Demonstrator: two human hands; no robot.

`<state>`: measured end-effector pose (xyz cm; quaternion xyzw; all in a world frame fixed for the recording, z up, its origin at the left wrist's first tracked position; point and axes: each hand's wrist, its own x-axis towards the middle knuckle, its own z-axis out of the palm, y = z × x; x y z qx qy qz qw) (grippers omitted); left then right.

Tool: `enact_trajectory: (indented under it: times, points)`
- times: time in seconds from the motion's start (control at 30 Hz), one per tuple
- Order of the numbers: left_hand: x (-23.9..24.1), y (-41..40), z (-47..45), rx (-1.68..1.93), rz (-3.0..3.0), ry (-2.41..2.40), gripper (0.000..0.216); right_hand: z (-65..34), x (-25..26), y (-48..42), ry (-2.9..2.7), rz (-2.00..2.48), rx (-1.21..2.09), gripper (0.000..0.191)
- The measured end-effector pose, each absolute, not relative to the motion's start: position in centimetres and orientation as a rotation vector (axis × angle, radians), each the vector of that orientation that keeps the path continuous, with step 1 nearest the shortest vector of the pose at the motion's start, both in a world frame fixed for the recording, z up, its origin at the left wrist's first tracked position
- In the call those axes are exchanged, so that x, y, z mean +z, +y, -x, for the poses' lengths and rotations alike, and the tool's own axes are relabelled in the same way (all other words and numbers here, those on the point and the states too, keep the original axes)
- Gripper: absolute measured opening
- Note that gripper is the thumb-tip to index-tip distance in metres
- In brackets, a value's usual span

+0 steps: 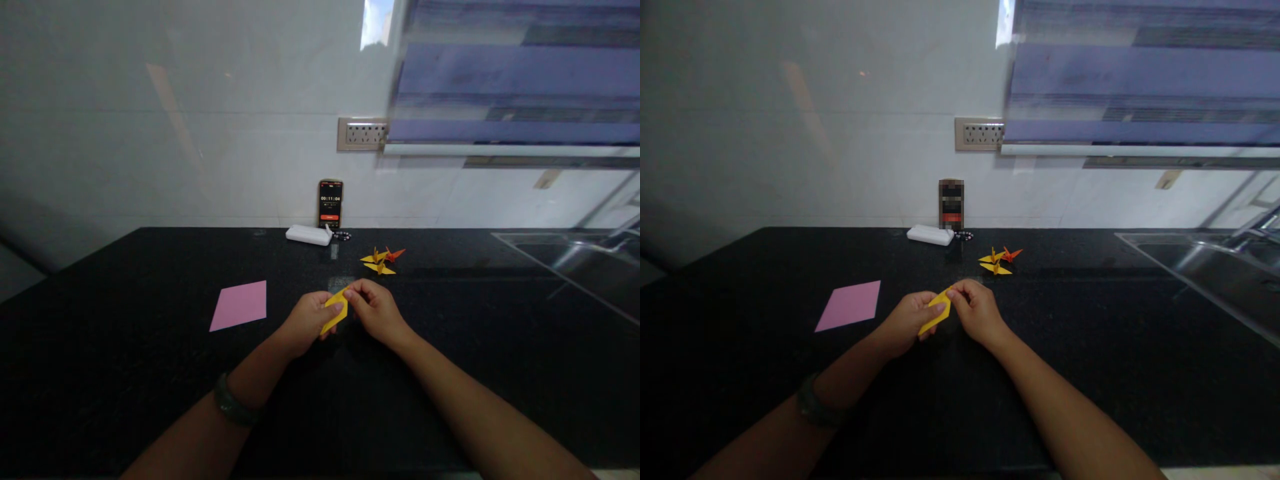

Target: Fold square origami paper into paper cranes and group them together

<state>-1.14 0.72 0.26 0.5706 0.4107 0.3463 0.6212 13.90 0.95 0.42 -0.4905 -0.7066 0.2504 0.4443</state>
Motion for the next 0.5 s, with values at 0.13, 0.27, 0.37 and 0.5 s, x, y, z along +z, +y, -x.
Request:
enact_trajectory:
  times: [0.13,0.27,0.37,0.5]
  points:
    - [0.3,0.7,1.2,0.794,-1.294,0.933,0.025,-13.9,0.4,1.0,-1.747,1.204,0.611,0.016]
    - [0.4,0.7,1.1,0.798,-1.292,0.942,0.025,-14.0,0.3,1.1,-1.704,1.180,0.653,0.016]
    - [0.3,0.7,0.8,0.830,-1.344,1.048,0.024,-13.9,-0.1,1.3,-1.670,1.182,0.684,0.016]
    - [-0.5,0.9,0.5,0.882,-1.476,1.169,0.022,-13.9,-0.8,1.5,-1.648,1.167,0.667,0.013]
